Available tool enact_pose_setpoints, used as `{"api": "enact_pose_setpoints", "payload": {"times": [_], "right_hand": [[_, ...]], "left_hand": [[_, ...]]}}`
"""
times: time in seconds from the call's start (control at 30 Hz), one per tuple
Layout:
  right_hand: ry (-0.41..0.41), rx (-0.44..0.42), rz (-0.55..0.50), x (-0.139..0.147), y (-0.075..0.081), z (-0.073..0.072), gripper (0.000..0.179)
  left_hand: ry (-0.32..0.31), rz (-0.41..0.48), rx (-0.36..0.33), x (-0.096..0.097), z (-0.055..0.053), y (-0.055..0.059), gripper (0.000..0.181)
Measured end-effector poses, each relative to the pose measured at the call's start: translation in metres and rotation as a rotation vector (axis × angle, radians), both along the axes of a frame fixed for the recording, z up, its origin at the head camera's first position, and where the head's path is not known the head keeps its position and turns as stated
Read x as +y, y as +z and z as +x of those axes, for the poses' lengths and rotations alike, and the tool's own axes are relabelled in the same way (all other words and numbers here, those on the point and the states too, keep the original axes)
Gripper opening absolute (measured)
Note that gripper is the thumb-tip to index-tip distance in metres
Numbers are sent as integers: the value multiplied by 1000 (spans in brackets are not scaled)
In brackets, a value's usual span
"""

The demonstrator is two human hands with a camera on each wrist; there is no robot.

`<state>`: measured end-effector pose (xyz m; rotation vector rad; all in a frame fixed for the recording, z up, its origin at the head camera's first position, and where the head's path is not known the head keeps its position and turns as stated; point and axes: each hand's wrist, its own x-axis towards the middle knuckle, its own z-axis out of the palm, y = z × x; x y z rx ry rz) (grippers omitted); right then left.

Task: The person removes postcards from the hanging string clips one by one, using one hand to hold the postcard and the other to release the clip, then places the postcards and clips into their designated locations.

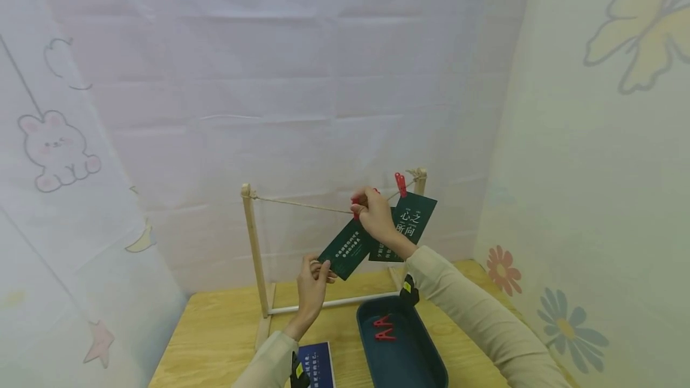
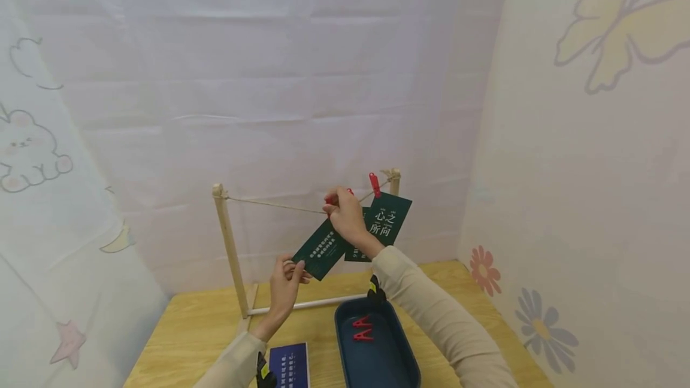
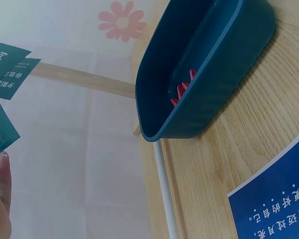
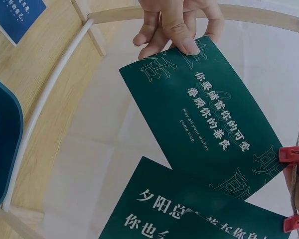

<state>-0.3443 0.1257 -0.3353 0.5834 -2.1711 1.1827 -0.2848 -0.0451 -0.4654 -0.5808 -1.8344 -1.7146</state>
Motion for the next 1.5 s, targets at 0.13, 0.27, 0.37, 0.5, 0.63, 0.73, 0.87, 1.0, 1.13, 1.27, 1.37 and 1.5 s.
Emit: {"api": "enact_pose_setpoints", "payload": {"times": [0.13,0.27,0.37,0.5,0.63,0.73,0.87,1.0,1.13,1.27,1.37,1.5], "right_hand": [[-14,10,-27,-1,-1,-3,10],[-26,50,-62,-1,-2,-5,11],[-28,73,-92,-2,-4,-6,11],[-24,113,-126,-3,-5,-6,13],[-26,153,-144,-2,-5,-5,15],[-30,182,-157,-3,-6,-5,16],[-44,211,-172,-3,-7,-7,16],[-45,209,-177,-3,-5,-7,16],[-34,197,-176,-2,-2,-5,15],[-29,175,-189,-1,0,-5,16],[-37,167,-198,-1,2,-6,16],[-42,174,-206,0,3,-5,17]], "left_hand": [[-6,2,-17,-1,0,0,22],[-5,1,-14,-1,0,1,22],[-9,2,-9,-1,-1,1,20],[-19,4,-13,-1,-1,0,19],[-20,-1,-25,-1,0,0,20],[-19,-2,-34,-2,-1,0,21],[-15,0,-33,-1,-2,1,21],[-8,0,-29,-1,-1,2,19],[2,-8,-38,0,0,3,18],[9,-15,-44,1,0,4,18],[6,-11,-45,1,0,5,17],[-3,-1,-37,1,0,3,16]]}}
